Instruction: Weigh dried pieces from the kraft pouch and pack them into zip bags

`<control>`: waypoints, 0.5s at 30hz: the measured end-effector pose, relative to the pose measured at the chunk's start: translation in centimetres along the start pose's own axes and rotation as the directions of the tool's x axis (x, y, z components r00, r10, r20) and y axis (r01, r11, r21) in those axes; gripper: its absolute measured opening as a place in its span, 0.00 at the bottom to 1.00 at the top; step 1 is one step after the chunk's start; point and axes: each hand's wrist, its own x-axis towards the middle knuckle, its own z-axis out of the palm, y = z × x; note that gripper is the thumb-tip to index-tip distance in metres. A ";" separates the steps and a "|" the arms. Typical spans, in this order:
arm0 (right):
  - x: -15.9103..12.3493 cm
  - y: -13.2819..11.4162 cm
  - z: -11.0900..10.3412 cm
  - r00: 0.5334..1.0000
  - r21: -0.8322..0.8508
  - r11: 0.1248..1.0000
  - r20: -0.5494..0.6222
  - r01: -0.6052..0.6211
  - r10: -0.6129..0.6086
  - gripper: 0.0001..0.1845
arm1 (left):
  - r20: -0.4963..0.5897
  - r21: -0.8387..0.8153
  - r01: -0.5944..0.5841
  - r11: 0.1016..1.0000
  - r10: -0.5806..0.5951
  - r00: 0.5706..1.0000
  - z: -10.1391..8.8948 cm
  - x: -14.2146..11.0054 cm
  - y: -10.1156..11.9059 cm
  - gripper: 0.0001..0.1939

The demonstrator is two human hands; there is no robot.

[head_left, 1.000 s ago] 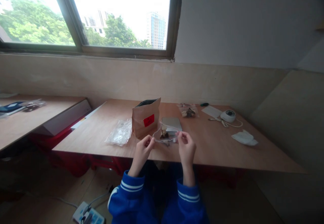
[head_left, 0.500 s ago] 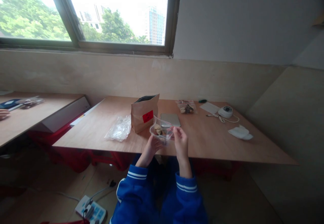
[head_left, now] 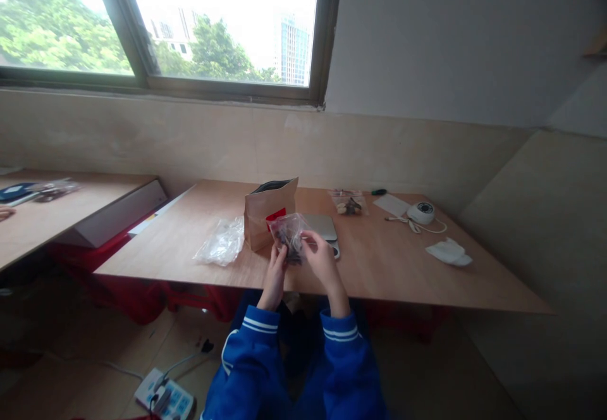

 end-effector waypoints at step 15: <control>4.5 -0.2 -1.0 0.891 -0.066 0.996 0.445 -0.061 0.084 0.14 | 0.048 0.002 0.021 1.000 -0.021 0.999 -1.1 0.2 0.4 0.25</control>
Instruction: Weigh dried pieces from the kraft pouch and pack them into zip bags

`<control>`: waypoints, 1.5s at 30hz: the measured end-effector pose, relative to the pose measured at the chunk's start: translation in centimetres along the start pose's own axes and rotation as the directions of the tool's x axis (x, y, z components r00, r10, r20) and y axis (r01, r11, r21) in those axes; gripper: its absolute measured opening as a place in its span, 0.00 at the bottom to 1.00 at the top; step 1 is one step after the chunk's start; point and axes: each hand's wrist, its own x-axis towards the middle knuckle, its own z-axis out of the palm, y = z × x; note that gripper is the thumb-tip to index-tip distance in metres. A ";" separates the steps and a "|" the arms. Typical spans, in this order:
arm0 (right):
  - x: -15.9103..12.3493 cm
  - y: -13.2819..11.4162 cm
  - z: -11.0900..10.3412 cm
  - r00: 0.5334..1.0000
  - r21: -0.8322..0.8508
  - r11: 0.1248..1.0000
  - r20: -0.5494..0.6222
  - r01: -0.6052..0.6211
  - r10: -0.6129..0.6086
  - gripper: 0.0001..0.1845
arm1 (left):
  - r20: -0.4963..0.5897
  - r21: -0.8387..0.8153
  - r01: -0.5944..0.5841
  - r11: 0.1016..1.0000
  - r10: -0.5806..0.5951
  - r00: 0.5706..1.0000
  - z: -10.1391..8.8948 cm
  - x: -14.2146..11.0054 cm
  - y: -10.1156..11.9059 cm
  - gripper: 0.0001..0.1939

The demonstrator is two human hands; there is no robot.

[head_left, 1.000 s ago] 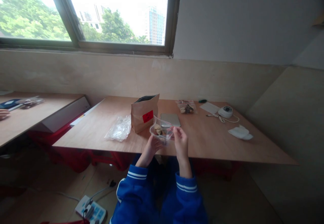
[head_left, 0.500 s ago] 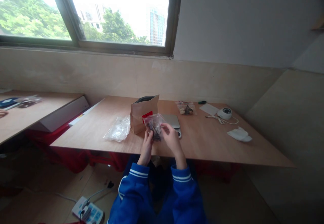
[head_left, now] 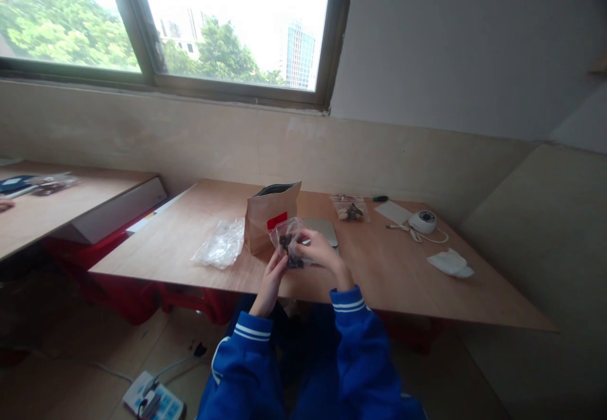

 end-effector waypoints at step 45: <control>-2.1 -0.7 -0.6 0.941 0.266 0.963 -0.337 0.054 0.040 0.13 | -0.116 -0.137 0.087 0.987 -0.103 0.988 -0.1 0.9 0.7 0.18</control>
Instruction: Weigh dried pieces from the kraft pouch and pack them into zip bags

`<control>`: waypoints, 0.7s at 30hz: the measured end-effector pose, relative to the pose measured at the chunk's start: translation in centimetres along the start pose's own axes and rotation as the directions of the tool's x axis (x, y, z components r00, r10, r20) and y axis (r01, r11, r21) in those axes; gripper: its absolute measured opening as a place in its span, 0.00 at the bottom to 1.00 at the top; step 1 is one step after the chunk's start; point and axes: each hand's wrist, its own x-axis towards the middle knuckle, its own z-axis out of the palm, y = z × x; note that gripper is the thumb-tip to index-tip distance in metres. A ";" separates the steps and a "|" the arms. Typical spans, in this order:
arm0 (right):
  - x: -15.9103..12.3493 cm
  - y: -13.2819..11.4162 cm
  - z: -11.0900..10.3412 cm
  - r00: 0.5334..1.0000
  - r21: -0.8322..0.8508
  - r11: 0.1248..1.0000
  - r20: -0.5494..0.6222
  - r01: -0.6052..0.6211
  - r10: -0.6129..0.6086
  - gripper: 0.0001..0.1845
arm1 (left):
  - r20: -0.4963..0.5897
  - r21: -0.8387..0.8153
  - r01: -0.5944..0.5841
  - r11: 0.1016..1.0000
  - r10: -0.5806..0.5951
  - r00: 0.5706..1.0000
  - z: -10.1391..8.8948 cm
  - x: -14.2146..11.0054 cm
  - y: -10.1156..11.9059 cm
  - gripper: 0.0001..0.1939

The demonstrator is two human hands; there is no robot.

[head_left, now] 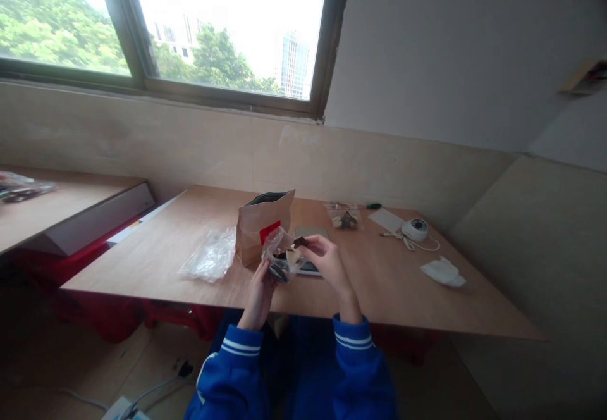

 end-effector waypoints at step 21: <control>11.4 -3.6 5.3 0.897 -0.545 0.714 0.216 0.439 -0.387 0.11 | -0.009 0.079 0.157 0.984 -0.156 0.988 -2.1 -0.4 1.2 0.17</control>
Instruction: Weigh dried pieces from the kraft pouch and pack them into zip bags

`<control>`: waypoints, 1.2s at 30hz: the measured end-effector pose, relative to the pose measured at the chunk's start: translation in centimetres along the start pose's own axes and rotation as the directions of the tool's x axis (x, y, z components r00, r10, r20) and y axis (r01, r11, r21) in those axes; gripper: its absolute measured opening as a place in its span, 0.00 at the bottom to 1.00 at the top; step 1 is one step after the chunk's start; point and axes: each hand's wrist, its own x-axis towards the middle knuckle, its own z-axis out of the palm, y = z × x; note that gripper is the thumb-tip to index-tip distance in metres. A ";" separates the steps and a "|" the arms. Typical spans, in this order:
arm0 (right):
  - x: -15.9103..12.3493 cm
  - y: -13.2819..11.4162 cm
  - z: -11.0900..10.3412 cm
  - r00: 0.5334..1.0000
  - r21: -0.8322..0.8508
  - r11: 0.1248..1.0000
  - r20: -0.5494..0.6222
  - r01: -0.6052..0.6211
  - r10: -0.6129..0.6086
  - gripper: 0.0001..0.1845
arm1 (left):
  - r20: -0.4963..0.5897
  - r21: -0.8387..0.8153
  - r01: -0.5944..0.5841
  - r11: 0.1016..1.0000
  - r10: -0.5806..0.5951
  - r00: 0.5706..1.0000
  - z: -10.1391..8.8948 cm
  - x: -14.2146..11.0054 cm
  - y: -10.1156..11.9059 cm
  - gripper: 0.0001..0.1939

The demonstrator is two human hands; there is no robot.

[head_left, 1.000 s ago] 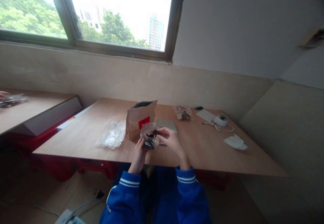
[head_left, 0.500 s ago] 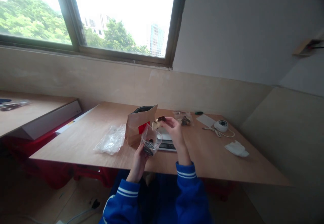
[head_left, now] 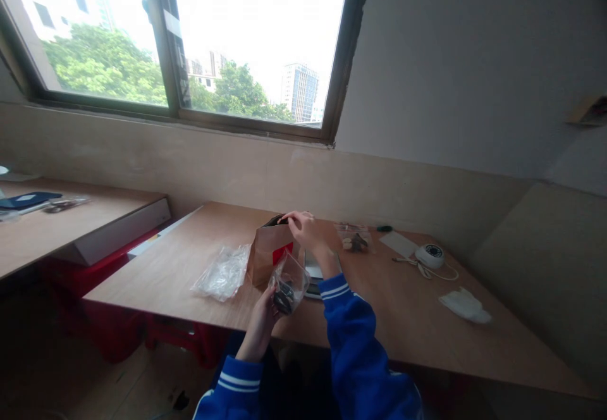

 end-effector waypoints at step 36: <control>-13.4 3.3 0.5 0.860 0.525 0.687 0.381 -0.503 0.339 0.19 | 0.121 0.155 -0.380 0.912 0.365 0.923 0.9 0.8 -1.3 0.17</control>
